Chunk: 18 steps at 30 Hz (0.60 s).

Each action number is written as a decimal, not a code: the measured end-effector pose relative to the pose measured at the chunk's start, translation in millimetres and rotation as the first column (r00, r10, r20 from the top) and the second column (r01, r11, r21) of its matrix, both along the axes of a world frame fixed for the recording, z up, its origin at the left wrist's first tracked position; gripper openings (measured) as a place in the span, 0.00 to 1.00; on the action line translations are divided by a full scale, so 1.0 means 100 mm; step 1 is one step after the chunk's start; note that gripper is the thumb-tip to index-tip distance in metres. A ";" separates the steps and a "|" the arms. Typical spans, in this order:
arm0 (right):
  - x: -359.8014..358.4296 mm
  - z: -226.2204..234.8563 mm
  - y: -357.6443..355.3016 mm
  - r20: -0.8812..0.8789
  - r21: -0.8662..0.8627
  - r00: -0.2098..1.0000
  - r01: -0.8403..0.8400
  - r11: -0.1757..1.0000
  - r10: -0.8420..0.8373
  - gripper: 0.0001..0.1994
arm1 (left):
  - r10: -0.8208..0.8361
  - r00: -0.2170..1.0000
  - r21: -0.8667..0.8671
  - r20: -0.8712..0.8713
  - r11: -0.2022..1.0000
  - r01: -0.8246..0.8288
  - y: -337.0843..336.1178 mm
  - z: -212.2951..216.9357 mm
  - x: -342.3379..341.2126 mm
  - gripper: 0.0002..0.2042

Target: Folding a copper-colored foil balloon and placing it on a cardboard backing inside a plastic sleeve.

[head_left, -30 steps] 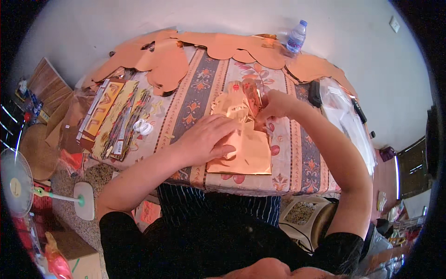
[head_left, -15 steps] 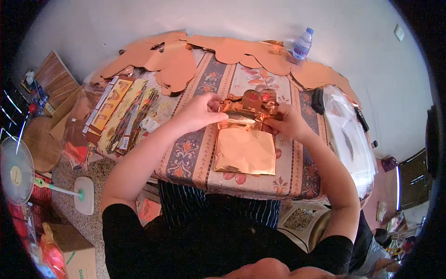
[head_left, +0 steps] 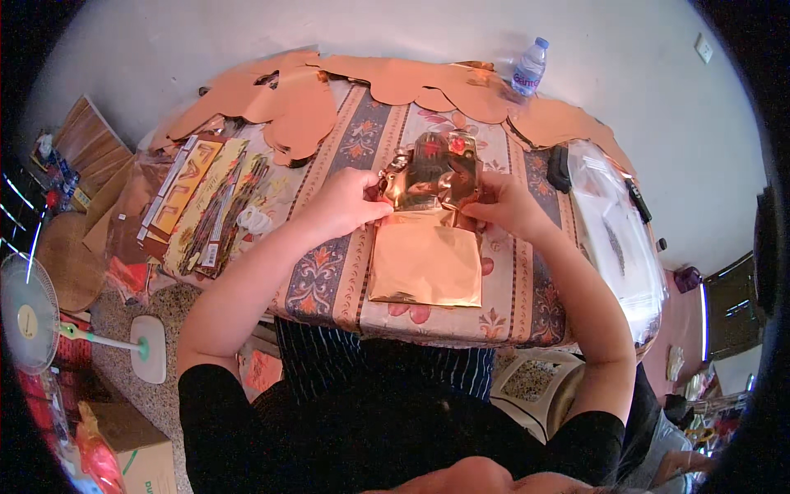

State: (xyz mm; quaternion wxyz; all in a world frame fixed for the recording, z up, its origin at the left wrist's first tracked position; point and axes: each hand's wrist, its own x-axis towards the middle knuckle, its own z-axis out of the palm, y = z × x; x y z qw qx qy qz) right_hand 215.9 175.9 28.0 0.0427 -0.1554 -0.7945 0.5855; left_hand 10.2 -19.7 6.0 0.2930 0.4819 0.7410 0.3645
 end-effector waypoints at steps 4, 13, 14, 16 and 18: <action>0.03 0.00 0.02 0.054 -0.001 0.998 0.034 0.999 -0.034 0.10 | 0.003 0.999 0.004 0.040 1.000 -0.003 0.00 0.04 0.06 0.06; -0.03 0.00 -0.16 -0.001 0.417 0.991 0.124 0.901 -0.136 0.13 | -0.008 1.000 0.174 0.005 0.985 0.007 -0.03 0.01 0.09 0.10; -0.03 0.08 -0.21 0.058 0.457 0.987 0.105 0.883 -0.148 0.14 | 0.000 1.000 0.144 0.022 0.990 -0.003 -0.04 0.04 0.11 0.10; -0.03 0.07 -0.21 0.117 0.495 0.980 0.082 0.865 -0.159 0.14 | 0.012 0.999 0.114 0.039 0.993 -0.016 -0.04 0.01 0.09 0.10; -0.03 -0.07 -0.13 0.114 0.463 0.982 0.084 0.883 -0.153 0.14 | -0.009 0.998 0.181 -0.057 0.983 0.019 -0.04 -0.12 0.02 0.10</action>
